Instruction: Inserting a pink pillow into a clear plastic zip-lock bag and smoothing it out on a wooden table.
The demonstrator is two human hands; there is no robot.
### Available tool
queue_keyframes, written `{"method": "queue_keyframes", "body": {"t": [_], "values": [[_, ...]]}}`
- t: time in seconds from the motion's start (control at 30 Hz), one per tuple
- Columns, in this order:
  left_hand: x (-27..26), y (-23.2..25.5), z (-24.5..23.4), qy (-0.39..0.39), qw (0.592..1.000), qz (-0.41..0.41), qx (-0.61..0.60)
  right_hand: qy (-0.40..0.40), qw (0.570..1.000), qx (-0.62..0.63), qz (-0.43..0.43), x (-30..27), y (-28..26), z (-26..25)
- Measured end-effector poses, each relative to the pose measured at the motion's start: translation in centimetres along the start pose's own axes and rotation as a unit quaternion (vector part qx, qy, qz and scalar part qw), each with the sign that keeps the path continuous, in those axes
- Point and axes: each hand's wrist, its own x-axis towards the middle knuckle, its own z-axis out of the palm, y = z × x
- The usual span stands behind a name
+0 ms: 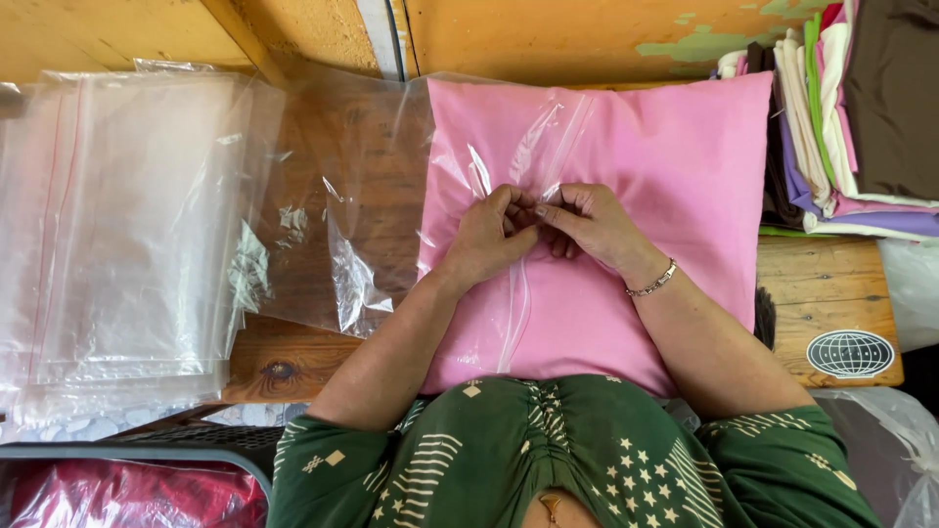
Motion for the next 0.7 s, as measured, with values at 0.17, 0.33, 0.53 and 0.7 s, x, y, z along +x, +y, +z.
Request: {"method": "queue_keyframes", "body": {"t": [0.17, 0.33, 0.53, 0.7], "values": [[0.1, 0.8, -0.2, 0.024, 0.999, 0.015, -0.041, -0.009, 1.0, 0.008, -0.012, 0.1, 0.0, -0.1], [-0.3, 1.0, -0.1, 0.053, 0.996, 0.035, -0.061, -0.015, 1.0, 0.01, -0.017, 0.8, 1.3, -0.5], [-0.5, 1.8, 0.2, 0.085, 0.996, 0.031, -0.014, -0.011, 1.0, 0.0, 0.005, 1.0, 1.9, -0.7], [-0.8, 1.7, 0.3, 0.061, 0.995, 0.04, 0.062, -0.006, 1.0, -0.018, 0.009, 0.6, 1.4, -0.3]]}}
